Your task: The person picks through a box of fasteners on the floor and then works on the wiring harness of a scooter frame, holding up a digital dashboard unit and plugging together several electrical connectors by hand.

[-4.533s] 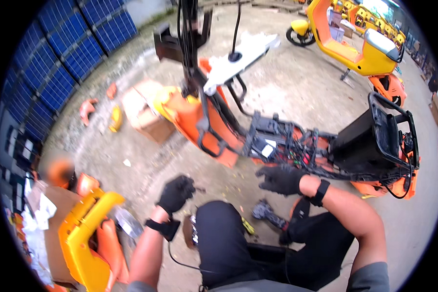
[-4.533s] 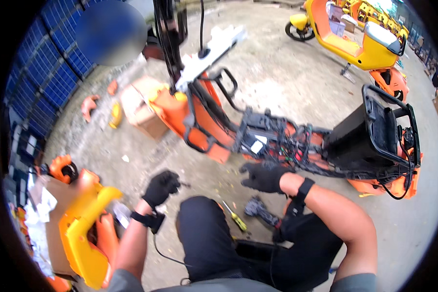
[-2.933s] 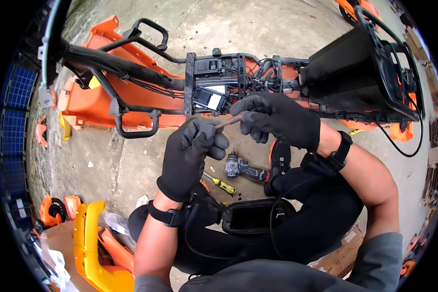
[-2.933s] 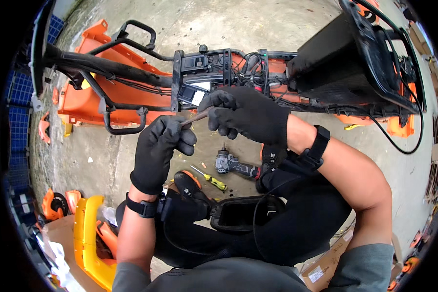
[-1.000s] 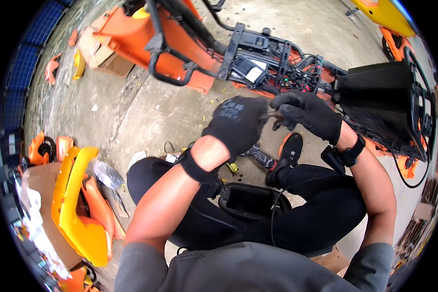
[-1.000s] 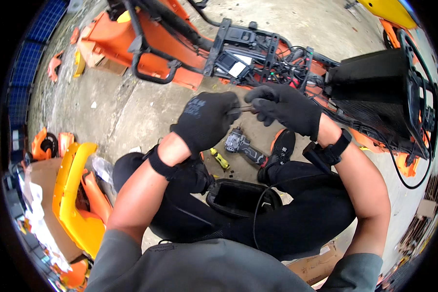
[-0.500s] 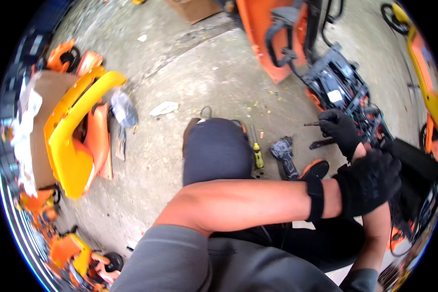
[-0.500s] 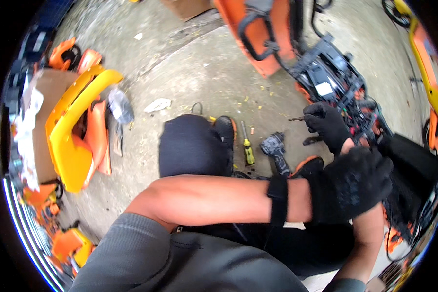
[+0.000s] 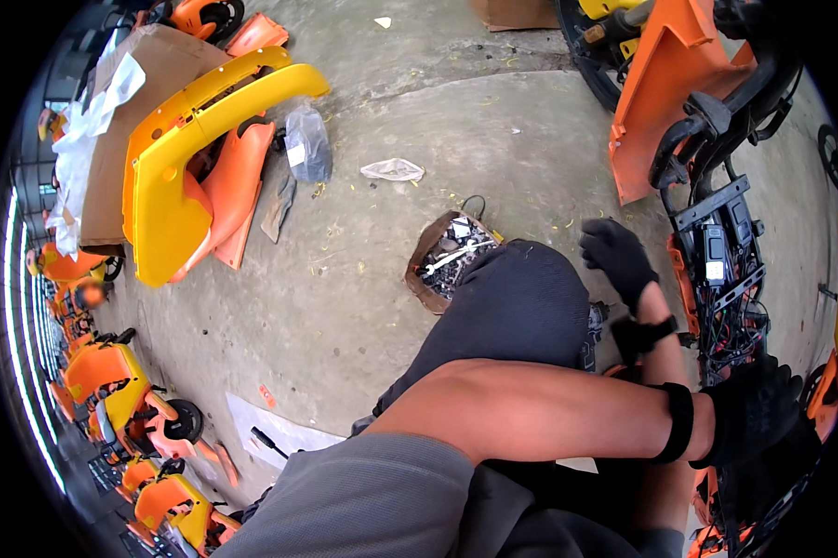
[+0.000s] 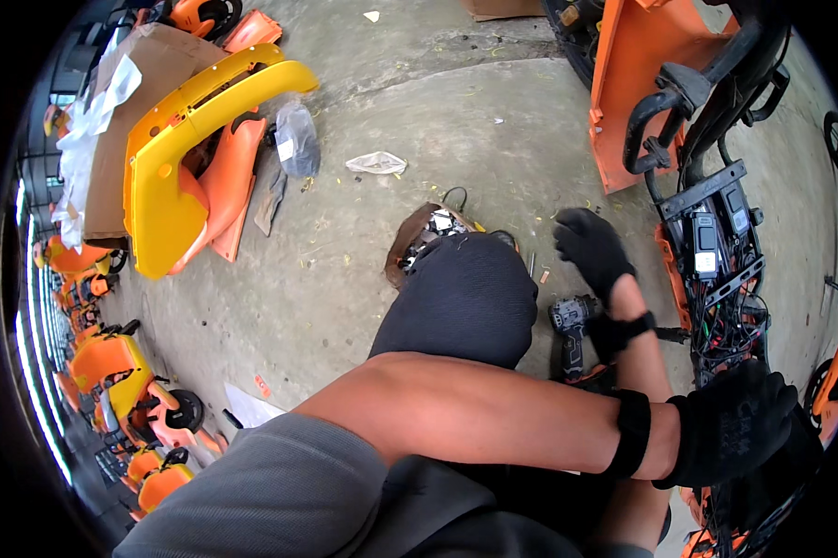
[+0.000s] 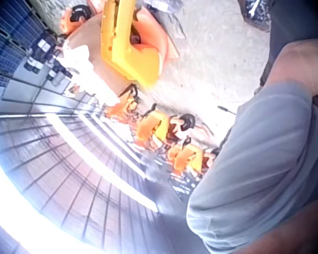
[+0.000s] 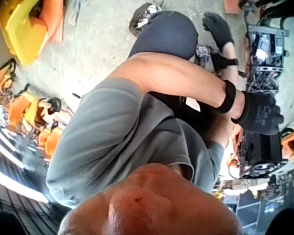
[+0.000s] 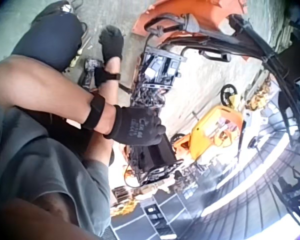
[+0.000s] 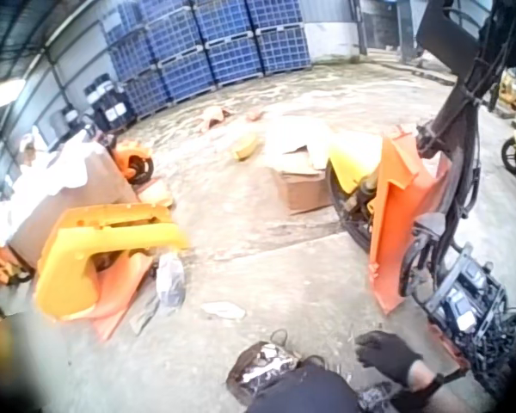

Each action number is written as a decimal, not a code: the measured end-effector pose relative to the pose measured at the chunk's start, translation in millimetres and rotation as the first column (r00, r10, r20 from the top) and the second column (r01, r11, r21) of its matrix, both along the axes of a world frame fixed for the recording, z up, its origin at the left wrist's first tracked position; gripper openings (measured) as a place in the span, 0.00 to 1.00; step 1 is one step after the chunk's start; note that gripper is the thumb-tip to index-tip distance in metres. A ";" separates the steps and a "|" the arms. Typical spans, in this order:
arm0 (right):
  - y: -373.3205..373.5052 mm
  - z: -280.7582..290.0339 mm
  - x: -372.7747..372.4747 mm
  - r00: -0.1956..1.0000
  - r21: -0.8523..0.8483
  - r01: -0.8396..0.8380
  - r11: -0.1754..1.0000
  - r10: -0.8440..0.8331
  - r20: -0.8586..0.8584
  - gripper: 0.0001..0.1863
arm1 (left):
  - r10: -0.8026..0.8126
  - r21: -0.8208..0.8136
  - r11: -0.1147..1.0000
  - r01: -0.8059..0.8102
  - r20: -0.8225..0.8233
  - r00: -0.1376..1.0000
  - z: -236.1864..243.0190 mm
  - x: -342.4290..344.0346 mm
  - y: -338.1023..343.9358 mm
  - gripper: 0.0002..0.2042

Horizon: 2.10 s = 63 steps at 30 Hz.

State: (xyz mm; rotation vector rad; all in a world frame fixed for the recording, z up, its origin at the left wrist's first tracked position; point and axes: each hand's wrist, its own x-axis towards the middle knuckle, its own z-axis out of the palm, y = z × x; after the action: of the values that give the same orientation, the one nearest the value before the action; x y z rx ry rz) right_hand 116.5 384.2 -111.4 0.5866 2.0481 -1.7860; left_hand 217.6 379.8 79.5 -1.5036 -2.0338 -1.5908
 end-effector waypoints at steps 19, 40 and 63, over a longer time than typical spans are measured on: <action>145.0 56.0 219.3 0.943 0.211 0.004 0.978 -0.073 0.324 0.17 | 0.499 -0.150 0.849 -0.507 -0.088 0.862 -19.1 16.5 27.8 0.08; 140.2 60.2 205.7 0.983 0.560 -0.152 0.815 0.182 0.003 0.19 | -0.059 -0.074 0.996 0.056 -0.031 0.998 -18.2 -37.1 1.9 0.08; 123.1 71.5 201.5 0.943 0.532 -0.313 0.787 0.325 0.074 0.13 | -0.103 0.183 0.979 0.086 0.081 0.991 21.4 -95.9 -13.5 0.09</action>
State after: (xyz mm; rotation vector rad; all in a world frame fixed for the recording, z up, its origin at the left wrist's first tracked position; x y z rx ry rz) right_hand 318.0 507.3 -39.9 0.3259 2.4972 -1.0194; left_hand 121.7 366.4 100.8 -1.5087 -1.8296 -1.8547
